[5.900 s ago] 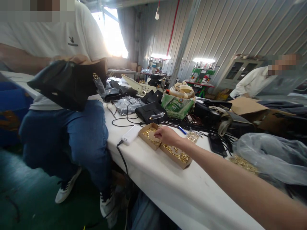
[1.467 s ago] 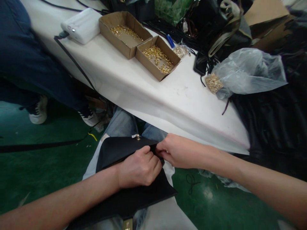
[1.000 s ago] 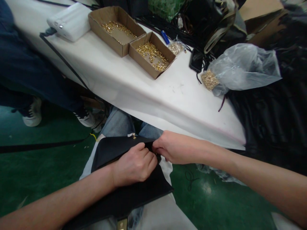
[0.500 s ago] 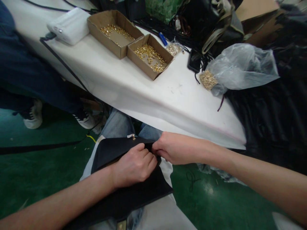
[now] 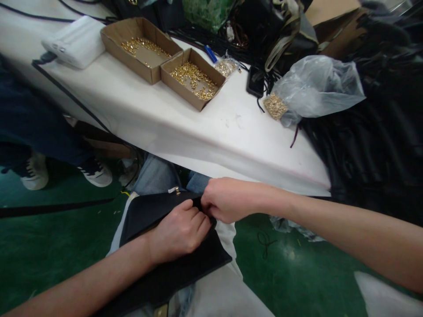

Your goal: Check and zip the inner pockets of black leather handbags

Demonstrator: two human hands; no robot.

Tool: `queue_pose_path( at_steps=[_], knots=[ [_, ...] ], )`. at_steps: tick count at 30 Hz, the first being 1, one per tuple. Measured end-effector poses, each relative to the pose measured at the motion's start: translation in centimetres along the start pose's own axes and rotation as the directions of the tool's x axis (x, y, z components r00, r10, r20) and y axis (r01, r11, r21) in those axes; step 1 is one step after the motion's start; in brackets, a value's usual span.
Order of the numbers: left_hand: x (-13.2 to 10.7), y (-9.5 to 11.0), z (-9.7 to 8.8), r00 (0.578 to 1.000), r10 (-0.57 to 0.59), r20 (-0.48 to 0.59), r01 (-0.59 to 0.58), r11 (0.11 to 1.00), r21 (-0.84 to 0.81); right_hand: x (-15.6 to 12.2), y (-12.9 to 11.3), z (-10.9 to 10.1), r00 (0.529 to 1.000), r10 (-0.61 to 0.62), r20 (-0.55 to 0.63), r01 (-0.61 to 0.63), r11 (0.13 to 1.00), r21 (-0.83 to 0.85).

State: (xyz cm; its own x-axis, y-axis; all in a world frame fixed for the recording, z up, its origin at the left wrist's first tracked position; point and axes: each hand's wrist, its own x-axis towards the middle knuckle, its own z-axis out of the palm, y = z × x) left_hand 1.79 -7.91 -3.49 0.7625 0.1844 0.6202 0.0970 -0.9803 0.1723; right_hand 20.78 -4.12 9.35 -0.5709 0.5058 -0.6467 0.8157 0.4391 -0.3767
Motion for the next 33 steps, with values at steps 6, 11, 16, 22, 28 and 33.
queue_pose_path(
  at_steps=[6, 11, 16, 22, 28, 33],
  knots=[
    [0.2, -0.4, 0.0, 1.0, -0.009, 0.012, 0.009, 1.0, -0.021, -0.4, 0.1, 0.0, 0.999, 0.026, -0.043, -0.021, 0.992, 0.121],
    [0.4, -0.7, -0.1, 0.999, -0.002, 0.036, 0.001, 1.0, 0.019, -0.8, 0.5, -0.1, 0.997, 0.06, -0.046, -0.05, 0.978, 0.203],
    [0.5, -0.6, -0.2, 0.999, -0.009, 0.036, 0.009, 1.0, 0.015, -0.7, 0.1, -0.6, 0.998, 0.058, 0.007, -0.058, 0.989, 0.136],
    [0.7, -0.5, -0.4, 1.0, -0.03, 0.002, 0.03, 0.999, 0.018, -0.5, 0.2, -1.0, 0.997, 0.032, 0.07, -0.04, 0.993, 0.115],
    [1.1, -0.6, -0.9, 0.996, -0.081, -0.033, 0.081, 0.997, 0.0, -0.5, 0.1, -1.2, 0.994, 0.037, 0.102, -0.049, 0.992, 0.113],
    [1.1, -0.7, -0.8, 0.993, -0.114, -0.033, 0.113, 0.993, -0.033, -0.7, -0.1, -1.5, 0.993, 0.048, 0.105, -0.066, 0.982, 0.175]
  ],
)
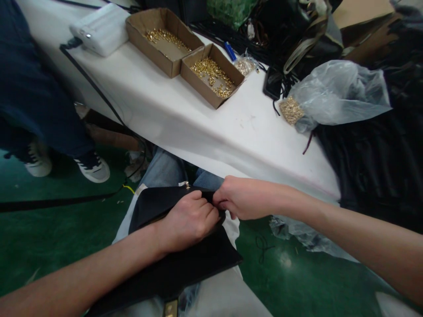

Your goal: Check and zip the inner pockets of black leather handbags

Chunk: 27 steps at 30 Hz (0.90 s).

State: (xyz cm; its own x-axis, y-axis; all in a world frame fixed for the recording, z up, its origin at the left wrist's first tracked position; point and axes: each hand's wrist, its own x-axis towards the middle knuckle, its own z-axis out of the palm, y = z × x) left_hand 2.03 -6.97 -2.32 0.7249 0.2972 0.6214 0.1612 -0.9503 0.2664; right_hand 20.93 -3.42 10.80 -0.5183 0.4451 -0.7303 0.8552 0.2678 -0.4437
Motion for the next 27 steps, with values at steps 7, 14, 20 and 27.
queue_pose_path(
  at_steps=[7, 14, 20, 27],
  knots=[
    [0.0, 0.1, 0.07, 1.0, -0.03, -0.008, 0.029, 0.999, -0.018, 0.0, -0.07, 0.08, 1.0, 0.008, -0.02, -0.009, 1.0, -0.019],
    [0.13, -0.05, 0.01, 0.999, -0.05, -0.005, 0.05, 0.998, -0.025, -0.22, 0.36, 0.37, 0.997, -0.022, -0.07, 0.019, 0.999, -0.045],
    [-0.04, 0.06, 0.2, 1.0, -0.026, -0.006, 0.026, 1.0, -0.012, -0.16, -0.06, 0.61, 0.996, -0.014, -0.084, 0.004, 0.994, -0.107],
    [0.15, -0.15, 0.07, 1.0, -0.025, 0.005, 0.025, 1.0, -0.011, -0.03, -0.32, 0.68, 0.991, 0.031, -0.134, -0.052, 0.986, -0.157]
  ],
)
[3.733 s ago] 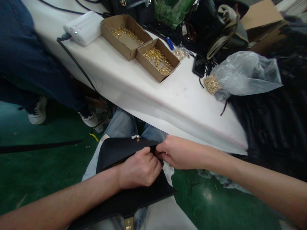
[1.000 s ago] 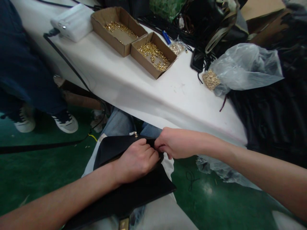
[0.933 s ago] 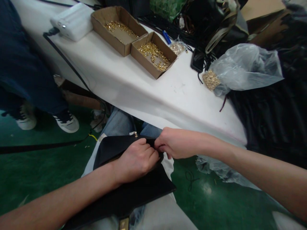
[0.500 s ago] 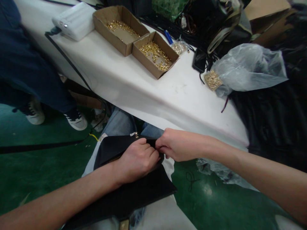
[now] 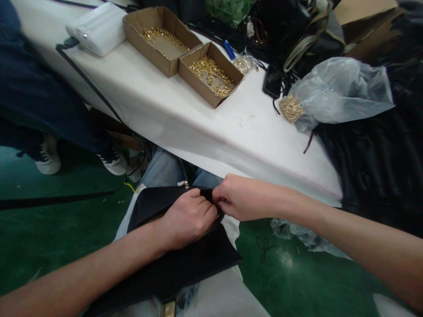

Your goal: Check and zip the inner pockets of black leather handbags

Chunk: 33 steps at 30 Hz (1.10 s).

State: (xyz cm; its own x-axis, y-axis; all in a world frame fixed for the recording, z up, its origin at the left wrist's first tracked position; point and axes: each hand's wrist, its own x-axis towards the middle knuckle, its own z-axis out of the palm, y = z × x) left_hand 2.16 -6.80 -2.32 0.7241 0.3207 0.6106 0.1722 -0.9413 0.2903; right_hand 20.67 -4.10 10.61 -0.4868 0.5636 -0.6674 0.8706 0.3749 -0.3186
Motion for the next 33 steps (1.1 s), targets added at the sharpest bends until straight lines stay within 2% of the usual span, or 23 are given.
queue_pose_path(
  at_steps=[5, 11, 15, 19, 33],
  knots=[
    [0.0, 0.2, 0.0, 1.0, -0.002, -0.005, 0.002, 1.0, -0.004, 0.1, 0.4, -0.3, 0.997, -0.053, 0.057, 0.051, 0.998, 0.037],
    [0.1, 0.5, -0.1, 0.999, -0.028, -0.034, 0.028, 1.0, 0.001, 0.1, 0.4, -0.8, 0.992, -0.054, 0.112, 0.05, 0.998, 0.043],
    [0.4, 0.4, -0.2, 0.998, -0.037, -0.042, 0.037, 0.999, -0.004, -0.1, 0.5, -1.0, 0.989, -0.055, 0.136, 0.041, 0.994, 0.104],
    [0.4, 0.4, -0.3, 0.999, -0.037, -0.037, 0.037, 0.999, 0.006, -0.3, 0.7, -1.2, 0.99, -0.069, 0.127, 0.049, 0.988, 0.148],
    [0.4, 0.5, -0.4, 0.998, -0.06, -0.02, 0.06, 0.998, -0.013, -1.1, 0.7, -1.3, 0.991, -0.105, 0.082, 0.098, 0.991, 0.086]
  ],
)
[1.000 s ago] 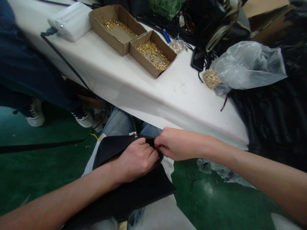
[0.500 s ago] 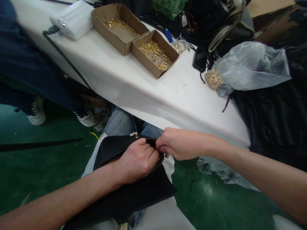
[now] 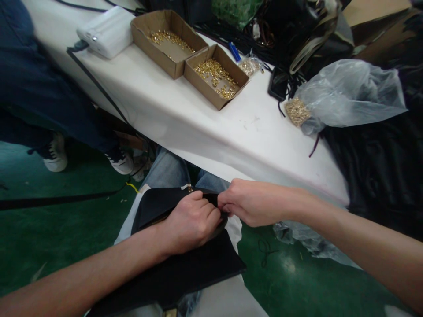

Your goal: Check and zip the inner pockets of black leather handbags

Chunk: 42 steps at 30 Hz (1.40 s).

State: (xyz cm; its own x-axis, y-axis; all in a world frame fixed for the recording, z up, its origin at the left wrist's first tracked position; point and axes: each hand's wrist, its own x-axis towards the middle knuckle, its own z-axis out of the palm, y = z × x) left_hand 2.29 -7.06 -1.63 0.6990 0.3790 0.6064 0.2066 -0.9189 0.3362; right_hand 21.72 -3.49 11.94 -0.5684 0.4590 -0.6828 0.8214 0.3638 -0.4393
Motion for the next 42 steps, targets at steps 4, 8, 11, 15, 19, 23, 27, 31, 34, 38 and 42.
queue_pose_path(
  at_steps=[4, 8, 11, 15, 19, 23, 27, 31, 34, 38, 42],
  knots=[
    [0.1, -0.1, 0.0, 1.0, 0.004, 0.002, -0.004, 1.0, -0.008, -0.1, -0.1, 0.0, 1.0, 0.002, 0.007, -0.001, 0.999, -0.037],
    [0.1, -0.1, 0.2, 1.0, 0.004, -0.006, -0.004, 1.0, -0.018, -0.3, 0.0, -0.2, 1.0, -0.007, 0.014, 0.007, 1.0, -0.003],
    [-0.1, 0.1, 0.3, 1.0, 0.0, 0.005, 0.0, 1.0, -0.014, -0.3, 0.0, -0.3, 1.0, -0.009, 0.023, 0.008, 0.999, 0.038],
    [-0.1, 0.2, 0.2, 1.0, 0.001, 0.006, -0.001, 1.0, -0.002, -0.3, -0.2, -0.4, 0.999, -0.004, 0.036, 0.003, 0.999, 0.039],
    [-0.1, 0.1, 0.1, 1.0, -0.015, -0.019, 0.016, 1.0, 0.012, -0.5, -0.8, -0.5, 0.999, 0.041, 0.0, -0.041, 0.999, 0.004],
    [0.1, -0.1, 0.2, 1.0, -0.005, -0.004, 0.005, 1.0, 0.008, -0.6, -0.9, -0.1, 0.998, 0.062, -0.002, -0.062, 0.998, -0.027],
    [0.0, -0.1, 0.1, 1.0, -0.026, 0.006, 0.026, 1.0, 0.003, -0.4, -0.8, 0.4, 0.996, 0.084, -0.015, -0.085, 0.992, -0.089],
    [-0.7, 0.0, 0.3, 0.999, -0.02, 0.031, 0.021, 1.0, -0.019, -0.3, -0.9, 1.2, 0.998, 0.064, -0.008, -0.065, 0.992, -0.108],
    [-0.4, -0.1, 0.3, 0.995, -0.085, 0.054, 0.083, 0.996, 0.035, -0.1, -1.3, 1.2, 0.99, 0.128, -0.066, -0.137, 0.978, -0.156],
    [1.0, -0.1, -0.6, 0.973, -0.198, 0.115, 0.183, 0.975, 0.129, 0.0, -1.8, 0.6, 0.957, 0.224, -0.183, -0.263, 0.938, -0.227],
    [1.0, 0.5, -2.4, 0.946, -0.16, 0.283, 0.117, 0.979, 0.166, 0.2, -2.5, 0.8, 0.951, 0.27, -0.152, -0.297, 0.935, -0.195]
  ],
)
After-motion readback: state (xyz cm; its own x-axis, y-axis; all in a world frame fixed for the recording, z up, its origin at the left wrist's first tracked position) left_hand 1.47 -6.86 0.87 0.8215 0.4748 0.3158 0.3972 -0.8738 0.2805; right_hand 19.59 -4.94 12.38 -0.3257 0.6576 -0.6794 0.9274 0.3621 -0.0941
